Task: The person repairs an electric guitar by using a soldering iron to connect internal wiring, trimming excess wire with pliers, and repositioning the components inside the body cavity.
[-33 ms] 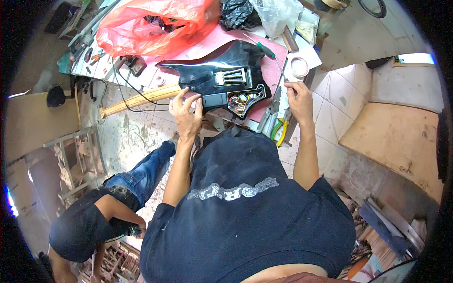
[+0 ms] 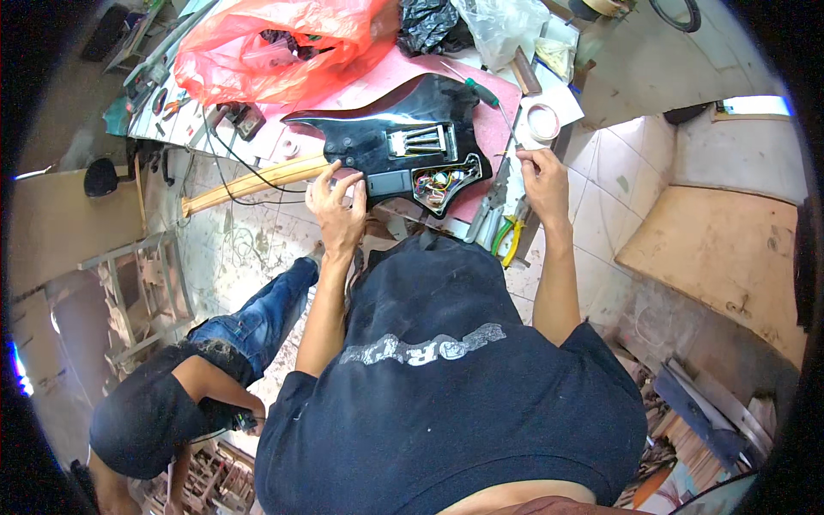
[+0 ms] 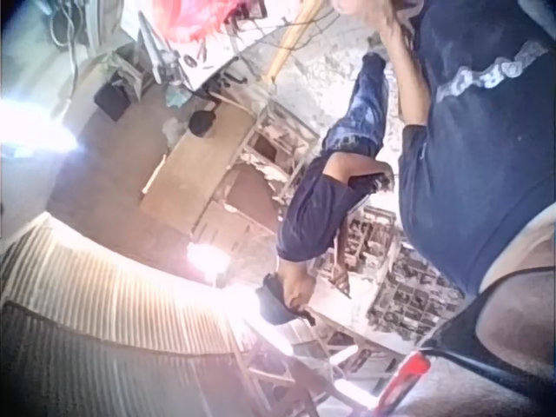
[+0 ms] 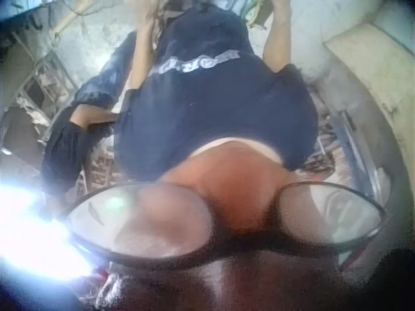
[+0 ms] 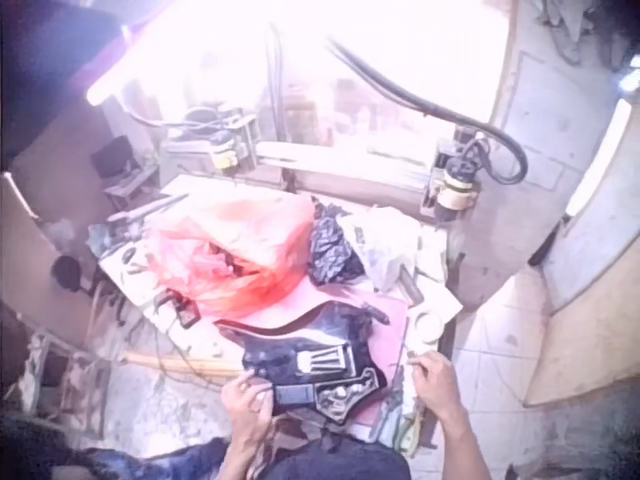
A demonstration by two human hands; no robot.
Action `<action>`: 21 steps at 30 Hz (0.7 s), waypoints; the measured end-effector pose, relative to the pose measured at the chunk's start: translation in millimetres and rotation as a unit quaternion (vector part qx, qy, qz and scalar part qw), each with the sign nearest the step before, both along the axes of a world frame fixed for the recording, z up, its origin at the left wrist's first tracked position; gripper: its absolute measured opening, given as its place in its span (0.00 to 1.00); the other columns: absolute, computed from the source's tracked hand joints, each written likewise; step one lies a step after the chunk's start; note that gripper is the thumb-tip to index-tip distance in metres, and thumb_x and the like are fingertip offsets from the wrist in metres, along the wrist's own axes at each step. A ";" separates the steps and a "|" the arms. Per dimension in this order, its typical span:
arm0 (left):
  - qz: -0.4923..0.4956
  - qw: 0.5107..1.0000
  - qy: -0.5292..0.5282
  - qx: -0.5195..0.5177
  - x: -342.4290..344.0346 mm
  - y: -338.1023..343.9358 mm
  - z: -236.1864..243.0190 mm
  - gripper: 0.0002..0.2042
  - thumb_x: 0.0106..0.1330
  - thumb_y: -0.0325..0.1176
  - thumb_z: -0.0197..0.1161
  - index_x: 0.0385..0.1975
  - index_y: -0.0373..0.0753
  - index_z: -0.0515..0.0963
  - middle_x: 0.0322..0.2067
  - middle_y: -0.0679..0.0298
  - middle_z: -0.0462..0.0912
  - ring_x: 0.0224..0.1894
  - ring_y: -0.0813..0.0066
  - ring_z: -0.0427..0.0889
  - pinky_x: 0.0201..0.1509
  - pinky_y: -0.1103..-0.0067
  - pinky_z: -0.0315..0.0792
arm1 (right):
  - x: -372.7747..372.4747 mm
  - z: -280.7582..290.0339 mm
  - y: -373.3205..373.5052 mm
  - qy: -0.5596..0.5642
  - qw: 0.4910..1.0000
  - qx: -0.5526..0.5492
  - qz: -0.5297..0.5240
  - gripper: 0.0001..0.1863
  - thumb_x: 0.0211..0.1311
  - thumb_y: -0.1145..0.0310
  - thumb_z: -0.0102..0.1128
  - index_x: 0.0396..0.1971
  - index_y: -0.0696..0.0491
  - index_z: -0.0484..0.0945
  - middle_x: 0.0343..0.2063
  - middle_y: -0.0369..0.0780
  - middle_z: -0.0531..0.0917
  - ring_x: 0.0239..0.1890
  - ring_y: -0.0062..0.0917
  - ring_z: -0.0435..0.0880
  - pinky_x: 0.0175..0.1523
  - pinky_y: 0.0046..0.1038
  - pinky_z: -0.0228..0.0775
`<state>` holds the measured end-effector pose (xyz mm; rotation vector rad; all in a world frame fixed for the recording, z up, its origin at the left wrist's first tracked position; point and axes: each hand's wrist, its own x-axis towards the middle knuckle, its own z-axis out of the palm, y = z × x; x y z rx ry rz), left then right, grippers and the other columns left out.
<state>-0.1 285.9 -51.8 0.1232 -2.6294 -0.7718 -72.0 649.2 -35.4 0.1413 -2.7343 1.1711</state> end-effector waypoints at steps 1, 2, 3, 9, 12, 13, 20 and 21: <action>-0.001 1.000 -0.002 0.017 1.9 -1.9 0.5 0.07 0.65 0.35 0.71 0.42 0.49 0.88 0.59 0.59 0.80 0.62 0.59 0.75 0.72 0.55 0.55 | -0.7 1.1 -0.3 -0.008 1.000 0.007 -0.004 0.09 0.62 0.77 0.58 0.38 0.57 0.87 0.36 0.45 0.86 0.38 0.38 0.85 0.46 0.36 0.76; -0.002 0.999 -0.005 0.034 3.1 -3.1 0.5 0.08 0.65 0.35 0.70 0.43 0.50 0.88 0.60 0.59 0.79 0.65 0.59 0.73 0.74 0.51 0.51 | -1.1 2.8 0.3 -0.008 1.000 0.007 -0.002 0.09 0.62 0.77 0.58 0.38 0.57 0.87 0.36 0.45 0.86 0.38 0.38 0.85 0.46 0.36 0.76; 0.000 0.999 -0.004 0.034 3.6 -3.3 -0.2 0.08 0.65 0.35 0.70 0.43 0.50 0.88 0.60 0.59 0.79 0.65 0.59 0.73 0.74 0.51 0.51 | -1.2 5.1 1.8 -0.009 1.000 0.016 -0.009 0.10 0.63 0.76 0.58 0.39 0.57 0.87 0.36 0.45 0.86 0.38 0.38 0.85 0.47 0.36 0.76; 0.006 1.000 0.006 0.006 5.1 -4.4 3.6 0.08 0.65 0.35 0.71 0.42 0.48 0.88 0.58 0.60 0.80 0.60 0.59 0.75 0.67 0.62 0.63 | -1.8 5.0 2.6 -0.030 0.999 0.034 -0.005 0.10 0.64 0.75 0.58 0.40 0.57 0.87 0.38 0.45 0.87 0.39 0.37 0.87 0.47 0.35 0.77; 0.010 1.000 -0.005 0.019 5.1 -4.0 2.6 0.08 0.65 0.36 0.71 0.43 0.48 0.88 0.59 0.60 0.80 0.60 0.59 0.75 0.67 0.62 0.62 | -0.3 -6.2 1.3 -0.022 0.999 0.037 0.008 0.11 0.65 0.73 0.58 0.41 0.58 0.87 0.40 0.45 0.88 0.37 0.34 0.87 0.45 0.33 0.77; 0.009 1.000 -0.002 0.017 5.3 -4.9 1.1 0.08 0.66 0.36 0.71 0.43 0.48 0.88 0.59 0.61 0.79 0.61 0.59 0.74 0.67 0.62 0.61 | -0.1 -6.8 -0.9 -0.032 0.999 0.034 0.006 0.11 0.65 0.73 0.57 0.41 0.58 0.87 0.40 0.47 0.88 0.40 0.38 0.88 0.48 0.35 0.77; 0.014 1.000 0.013 0.019 9.2 -10.0 -5.9 0.09 0.63 0.33 0.71 0.43 0.49 0.87 0.58 0.60 0.80 0.59 0.62 0.76 0.69 0.60 0.57 | 0.7 -3.3 -14.2 -0.076 0.997 0.026 0.015 0.11 0.63 0.72 0.57 0.40 0.56 0.87 0.38 0.50 0.88 0.39 0.45 0.88 0.49 0.38 0.79; 0.018 1.000 0.012 0.018 9.3 -10.0 -7.1 0.09 0.63 0.33 0.70 0.43 0.49 0.87 0.58 0.59 0.80 0.60 0.61 0.76 0.69 0.59 0.57 | -1.6 -1.4 -15.4 -0.094 0.995 0.031 0.014 0.12 0.64 0.71 0.57 0.41 0.56 0.88 0.39 0.50 0.88 0.42 0.45 0.88 0.52 0.39 0.79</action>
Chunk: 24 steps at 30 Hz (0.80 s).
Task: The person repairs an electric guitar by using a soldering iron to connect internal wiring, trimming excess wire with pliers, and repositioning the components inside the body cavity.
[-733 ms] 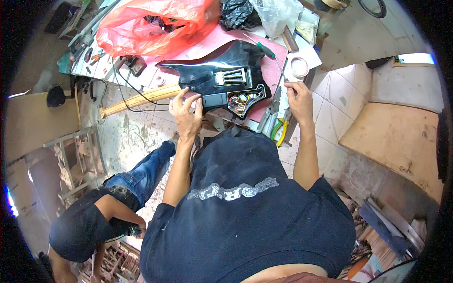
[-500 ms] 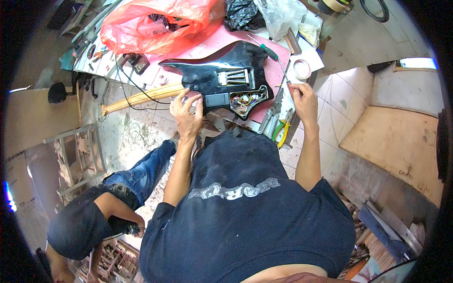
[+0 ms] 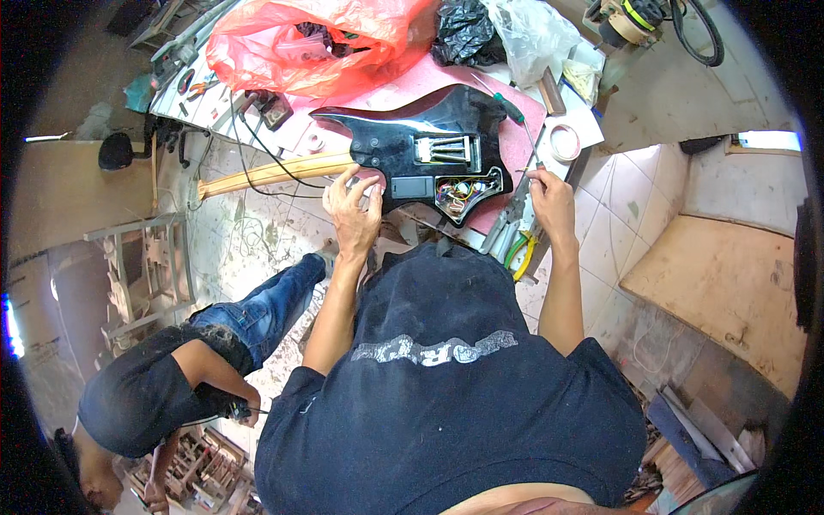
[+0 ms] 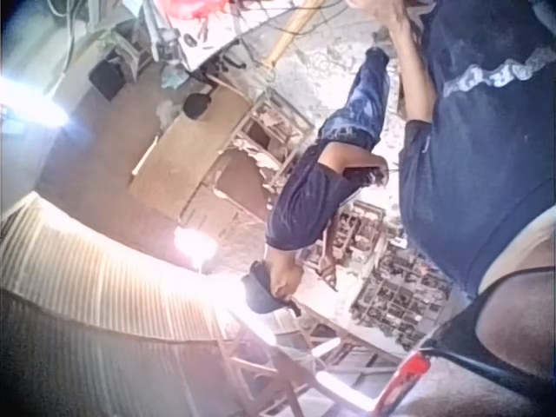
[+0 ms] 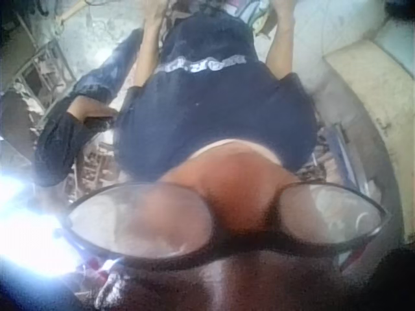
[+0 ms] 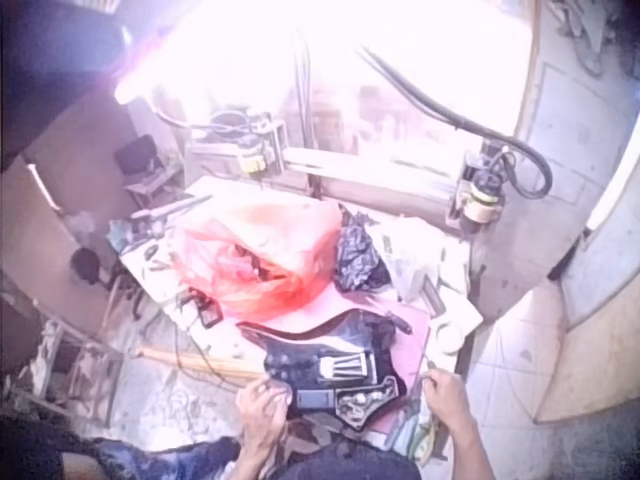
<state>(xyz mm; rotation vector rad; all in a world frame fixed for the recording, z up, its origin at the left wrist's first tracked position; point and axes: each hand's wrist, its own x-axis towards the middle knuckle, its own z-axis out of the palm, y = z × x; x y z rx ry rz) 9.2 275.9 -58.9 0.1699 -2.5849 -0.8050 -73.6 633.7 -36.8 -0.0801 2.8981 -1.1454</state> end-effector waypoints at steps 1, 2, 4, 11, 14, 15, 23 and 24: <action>0.004 1.000 -0.002 -0.001 0.4 -0.1 0.4 0.09 0.64 0.33 0.70 0.44 0.49 0.87 0.58 0.59 0.80 0.60 0.61 0.76 0.70 0.59 0.56 | -0.5 -1.5 -0.7 0.001 1.000 -0.001 0.001 0.12 0.64 0.71 0.57 0.41 0.56 0.88 0.39 0.50 0.88 0.42 0.45 0.88 0.52 0.39 0.79; 0.005 1.000 -0.002 -0.001 0.5 -0.2 0.6 0.09 0.64 0.33 0.70 0.44 0.49 0.87 0.58 0.59 0.80 0.60 0.61 0.76 0.70 0.59 0.56 | -0.8 -4.8 -0.9 0.005 1.000 0.006 0.006 0.12 0.64 0.71 0.57 0.41 0.56 0.88 0.40 0.50 0.88 0.44 0.45 0.88 0.54 0.39 0.78; 0.003 1.000 -0.005 0.018 1.0 -0.1 0.9 0.10 0.64 0.34 0.70 0.44 0.50 0.87 0.58 0.59 0.80 0.61 0.61 0.75 0.70 0.57 0.55 | -2.1 -9.8 -1.9 0.009 1.000 0.012 0.013 0.13 0.64 0.71 0.56 0.42 0.56 0.88 0.40 0.50 0.88 0.46 0.46 0.87 0.56 0.40 0.77; 0.008 1.000 -0.011 0.023 3.7 -1.3 2.2 0.11 0.62 0.33 0.71 0.44 0.49 0.87 0.58 0.59 0.80 0.60 0.61 0.76 0.70 0.59 0.57 | -10.0 -14.2 -9.7 0.011 0.998 0.039 0.044 0.15 0.66 0.72 0.54 0.47 0.59 0.85 0.50 0.51 0.86 0.52 0.47 0.85 0.61 0.40 0.74; 0.013 1.000 -0.005 0.018 4.7 -1.4 1.7 0.11 0.61 0.32 0.70 0.44 0.49 0.87 0.58 0.59 0.80 0.60 0.61 0.76 0.70 0.59 0.57 | -16.1 -18.7 -12.0 0.032 0.997 0.039 0.062 0.15 0.67 0.74 0.52 0.48 0.61 0.84 0.50 0.53 0.85 0.53 0.47 0.84 0.62 0.40 0.74; 0.013 1.000 -0.002 0.014 4.9 -1.7 1.4 0.11 0.61 0.32 0.70 0.44 0.49 0.87 0.58 0.59 0.80 0.60 0.61 0.76 0.70 0.59 0.57 | -18.5 -20.7 -13.1 0.041 0.996 0.040 0.071 0.16 0.67 0.74 0.52 0.49 0.62 0.83 0.51 0.53 0.85 0.54 0.47 0.84 0.63 0.40 0.74; 0.022 0.999 -0.010 0.026 8.5 -2.3 3.8 0.11 0.61 0.32 0.70 0.44 0.48 0.87 0.58 0.59 0.81 0.62 0.60 0.75 0.71 0.58 0.55 | -27.8 -32.1 -20.8 0.026 0.994 0.059 0.089 0.17 0.68 0.74 0.49 0.49 0.63 0.83 0.52 0.55 0.84 0.54 0.50 0.84 0.63 0.40 0.73; 0.023 0.999 -0.013 0.029 8.8 -2.3 3.5 0.11 0.61 0.32 0.70 0.44 0.47 0.87 0.58 0.59 0.80 0.62 0.60 0.75 0.72 0.57 0.55 | -27.1 -33.5 -20.1 0.021 0.994 0.064 0.091 0.17 0.69 0.73 0.49 0.49 0.63 0.83 0.52 0.55 0.84 0.54 0.49 0.84 0.63 0.40 0.73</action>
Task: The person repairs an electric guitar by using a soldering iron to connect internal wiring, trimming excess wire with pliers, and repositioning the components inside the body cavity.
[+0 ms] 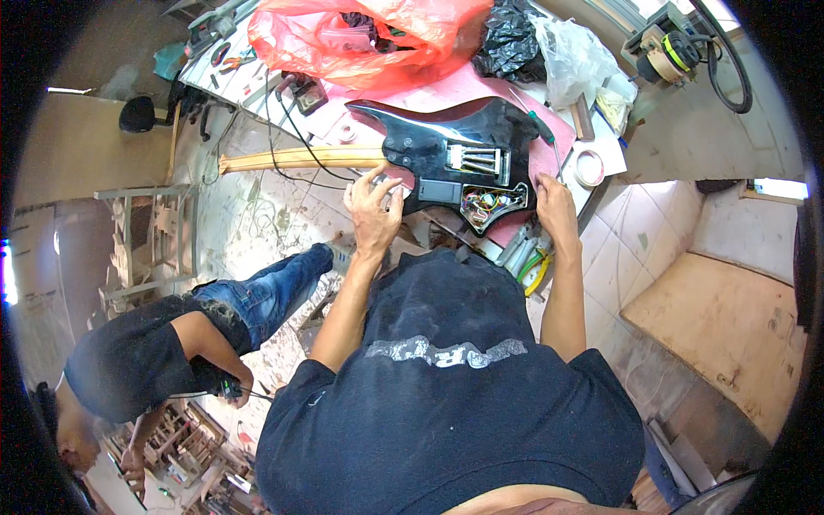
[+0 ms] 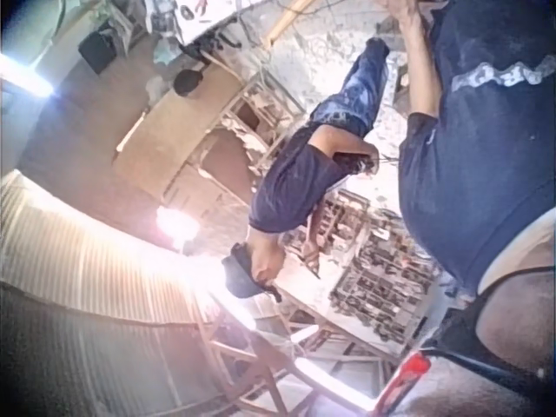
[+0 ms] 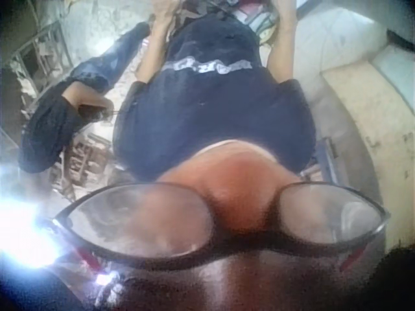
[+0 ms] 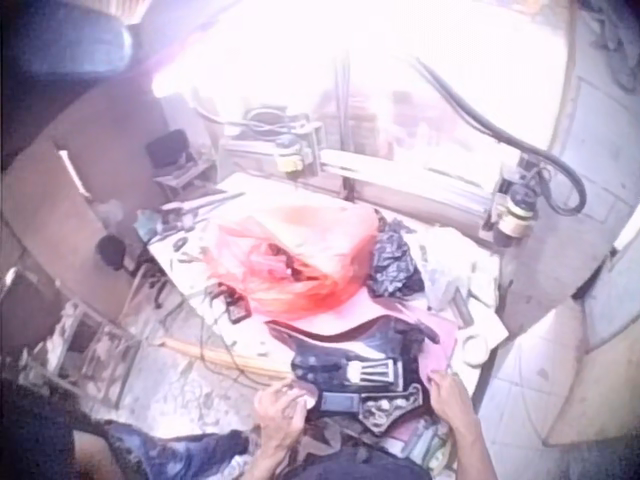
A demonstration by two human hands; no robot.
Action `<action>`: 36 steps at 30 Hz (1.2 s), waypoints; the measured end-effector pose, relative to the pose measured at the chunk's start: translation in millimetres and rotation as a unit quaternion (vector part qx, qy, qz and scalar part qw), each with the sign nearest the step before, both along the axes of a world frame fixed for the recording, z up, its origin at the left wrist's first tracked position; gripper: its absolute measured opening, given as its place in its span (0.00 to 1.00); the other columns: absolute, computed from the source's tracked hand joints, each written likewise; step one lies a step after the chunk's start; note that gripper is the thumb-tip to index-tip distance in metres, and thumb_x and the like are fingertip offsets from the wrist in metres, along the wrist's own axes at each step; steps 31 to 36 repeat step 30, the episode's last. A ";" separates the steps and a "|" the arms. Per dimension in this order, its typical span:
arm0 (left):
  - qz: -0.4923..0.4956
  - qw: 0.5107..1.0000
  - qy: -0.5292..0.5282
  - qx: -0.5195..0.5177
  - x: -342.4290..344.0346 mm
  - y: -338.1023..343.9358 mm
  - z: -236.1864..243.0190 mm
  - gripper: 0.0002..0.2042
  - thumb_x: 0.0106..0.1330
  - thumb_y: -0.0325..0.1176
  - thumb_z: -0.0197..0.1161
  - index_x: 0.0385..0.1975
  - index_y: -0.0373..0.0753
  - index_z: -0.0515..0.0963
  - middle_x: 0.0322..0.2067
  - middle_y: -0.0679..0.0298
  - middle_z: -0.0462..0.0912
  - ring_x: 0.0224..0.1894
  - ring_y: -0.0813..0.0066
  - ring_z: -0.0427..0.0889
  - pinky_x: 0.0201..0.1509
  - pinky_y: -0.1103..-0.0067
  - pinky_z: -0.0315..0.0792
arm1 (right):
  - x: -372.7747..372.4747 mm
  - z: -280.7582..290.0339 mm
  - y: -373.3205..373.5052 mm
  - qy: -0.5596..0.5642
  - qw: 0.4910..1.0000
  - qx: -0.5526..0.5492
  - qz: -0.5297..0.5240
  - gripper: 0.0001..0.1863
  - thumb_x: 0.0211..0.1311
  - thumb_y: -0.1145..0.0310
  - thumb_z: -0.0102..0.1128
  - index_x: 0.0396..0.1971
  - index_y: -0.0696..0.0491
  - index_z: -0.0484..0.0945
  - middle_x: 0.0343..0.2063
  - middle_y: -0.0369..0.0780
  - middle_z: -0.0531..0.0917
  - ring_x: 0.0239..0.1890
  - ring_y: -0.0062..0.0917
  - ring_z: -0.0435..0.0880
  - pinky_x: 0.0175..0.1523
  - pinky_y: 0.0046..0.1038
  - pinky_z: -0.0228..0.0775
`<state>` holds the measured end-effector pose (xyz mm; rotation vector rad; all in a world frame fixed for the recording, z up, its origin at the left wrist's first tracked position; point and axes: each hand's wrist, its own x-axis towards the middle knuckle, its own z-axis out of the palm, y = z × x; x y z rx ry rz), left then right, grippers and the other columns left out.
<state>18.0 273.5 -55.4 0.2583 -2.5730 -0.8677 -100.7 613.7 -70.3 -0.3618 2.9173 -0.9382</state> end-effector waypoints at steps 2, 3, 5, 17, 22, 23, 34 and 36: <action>0.005 1.000 0.004 0.003 1.0 -0.1 0.2 0.11 0.61 0.32 0.70 0.44 0.47 0.87 0.58 0.59 0.80 0.62 0.60 0.75 0.72 0.57 0.55 | -0.3 1.5 -1.5 -0.004 1.000 0.003 0.005 0.17 0.69 0.73 0.48 0.49 0.64 0.83 0.52 0.55 0.84 0.54 0.49 0.84 0.62 0.40 0.74; 0.007 1.000 0.007 0.006 1.8 -0.1 0.4 0.12 0.61 0.32 0.70 0.44 0.47 0.87 0.58 0.59 0.80 0.62 0.60 0.75 0.72 0.57 0.54 | -0.8 2.6 -1.3 -0.010 1.000 0.005 0.006 0.17 0.68 0.74 0.49 0.50 0.64 0.82 0.51 0.56 0.84 0.53 0.50 0.84 0.62 0.41 0.74; 0.010 1.000 0.011 0.003 2.0 -1.1 0.9 0.11 0.61 0.32 0.70 0.44 0.47 0.87 0.58 0.59 0.80 0.62 0.60 0.75 0.72 0.57 0.54 | -2.5 3.2 -0.7 -0.013 1.000 0.005 0.009 0.17 0.67 0.75 0.49 0.50 0.64 0.82 0.50 0.56 0.84 0.52 0.52 0.84 0.61 0.43 0.74; 0.028 0.999 0.013 0.011 7.0 -2.2 -4.6 0.11 0.61 0.33 0.70 0.43 0.46 0.87 0.56 0.58 0.81 0.61 0.60 0.75 0.72 0.56 0.54 | -5.0 13.1 -5.3 -0.036 0.999 0.031 0.009 0.16 0.67 0.74 0.49 0.47 0.62 0.83 0.43 0.59 0.85 0.47 0.55 0.85 0.55 0.47 0.75; 0.031 0.999 0.023 0.015 9.3 -2.2 -6.5 0.11 0.60 0.32 0.70 0.43 0.45 0.87 0.56 0.59 0.81 0.61 0.60 0.75 0.72 0.56 0.54 | -4.8 13.0 -5.5 -0.023 0.999 0.026 0.024 0.16 0.67 0.73 0.49 0.47 0.62 0.83 0.41 0.60 0.85 0.46 0.56 0.84 0.53 0.47 0.75; 0.033 0.999 0.023 0.018 10.1 -2.2 -6.0 0.11 0.60 0.32 0.70 0.43 0.45 0.87 0.56 0.59 0.81 0.61 0.60 0.75 0.72 0.56 0.54 | -4.7 14.2 -6.1 -0.025 0.999 0.026 0.025 0.16 0.67 0.73 0.49 0.47 0.62 0.83 0.41 0.60 0.85 0.46 0.56 0.85 0.54 0.47 0.75; 0.032 0.999 0.015 0.019 12.2 -2.5 -4.9 0.11 0.61 0.32 0.69 0.43 0.45 0.87 0.56 0.59 0.81 0.62 0.60 0.75 0.73 0.56 0.53 | -6.0 15.6 -6.5 -0.029 0.998 0.045 0.024 0.16 0.67 0.74 0.49 0.47 0.61 0.83 0.41 0.60 0.85 0.46 0.55 0.85 0.54 0.48 0.75; 0.032 0.999 0.015 0.019 12.2 -2.5 -4.9 0.11 0.61 0.32 0.69 0.43 0.45 0.87 0.56 0.59 0.81 0.62 0.60 0.75 0.73 0.56 0.53 | -6.0 15.6 -6.5 -0.029 0.998 0.045 0.024 0.16 0.67 0.74 0.49 0.47 0.61 0.83 0.41 0.60 0.85 0.46 0.55 0.85 0.54 0.48 0.75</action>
